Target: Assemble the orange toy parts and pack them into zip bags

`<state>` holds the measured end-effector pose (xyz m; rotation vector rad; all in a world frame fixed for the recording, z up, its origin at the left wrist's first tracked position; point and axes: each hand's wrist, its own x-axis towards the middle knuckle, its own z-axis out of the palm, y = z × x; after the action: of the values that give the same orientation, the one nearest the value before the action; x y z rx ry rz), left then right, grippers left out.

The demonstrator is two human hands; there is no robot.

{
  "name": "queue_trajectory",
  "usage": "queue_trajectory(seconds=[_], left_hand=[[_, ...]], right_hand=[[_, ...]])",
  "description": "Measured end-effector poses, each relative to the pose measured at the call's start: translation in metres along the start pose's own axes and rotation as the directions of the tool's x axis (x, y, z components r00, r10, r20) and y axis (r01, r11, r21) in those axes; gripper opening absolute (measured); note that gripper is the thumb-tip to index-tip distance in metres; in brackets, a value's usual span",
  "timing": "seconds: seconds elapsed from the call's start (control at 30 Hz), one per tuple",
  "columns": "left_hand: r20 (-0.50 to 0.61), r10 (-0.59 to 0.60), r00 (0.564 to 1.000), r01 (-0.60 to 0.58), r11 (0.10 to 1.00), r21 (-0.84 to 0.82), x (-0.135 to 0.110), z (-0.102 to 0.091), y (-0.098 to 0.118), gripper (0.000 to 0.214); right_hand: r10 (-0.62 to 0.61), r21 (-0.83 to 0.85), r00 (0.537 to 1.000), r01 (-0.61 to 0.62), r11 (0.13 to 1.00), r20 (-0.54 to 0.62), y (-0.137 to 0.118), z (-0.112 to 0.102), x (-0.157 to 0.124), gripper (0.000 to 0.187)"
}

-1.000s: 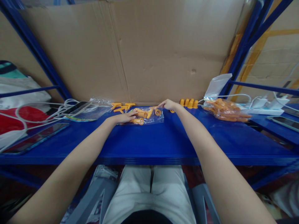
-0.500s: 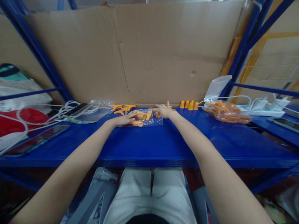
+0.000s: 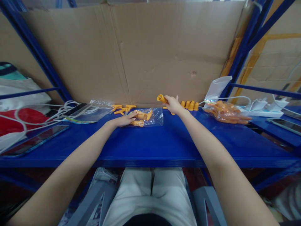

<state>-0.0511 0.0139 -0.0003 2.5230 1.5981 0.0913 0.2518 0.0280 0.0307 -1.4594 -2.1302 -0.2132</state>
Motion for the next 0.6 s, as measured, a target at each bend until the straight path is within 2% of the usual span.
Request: queue_trajectory(seconds=[0.07, 0.1, 0.2, 0.33, 0.47, 0.6], left_hand=[[-0.007, -0.016, 1.0, 0.016, 1.0, 0.0, 0.0, 0.0, 0.002, 0.068], [-0.009, -0.023, 1.0, 0.023, 1.0, -0.002, 0.0, 0.0, 0.003, 0.068], [-0.019, -0.018, 1.0, 0.018, 1.0, -0.013, -0.002, 0.0, 0.006, 0.066], [-0.016, -0.013, 1.0, 0.013, 1.0, -0.018, -0.005, -0.002, 0.009, 0.064], [-0.032, -0.012, 0.999, 0.012, 1.0, -0.003, -0.005, -0.002, 0.009, 0.063], [-0.037, 0.003, 0.999, -0.004, 1.0, -0.028, -0.004, 0.001, 0.011, 0.062]], right_hand=[[-0.039, 0.014, 0.998, 0.04, 0.999, -0.041, 0.002, -0.011, -0.006, 0.042], [-0.062, -0.007, 0.998, 0.062, 0.998, -0.02, 0.002, -0.016, -0.009, 0.043], [-0.063, -0.149, 0.989, 0.083, 0.985, 0.134, -0.005, -0.026, -0.019, 0.041], [0.041, -0.327, 0.939, 0.077, 0.942, 0.34, -0.03, -0.028, -0.029, 0.03], [0.021, -0.309, 0.92, 0.11, 0.944, 0.392, -0.051, -0.023, -0.033, 0.018], [-0.045, -0.234, 0.918, 0.147, 0.961, 0.393, -0.055, -0.014, -0.032, 0.012]])
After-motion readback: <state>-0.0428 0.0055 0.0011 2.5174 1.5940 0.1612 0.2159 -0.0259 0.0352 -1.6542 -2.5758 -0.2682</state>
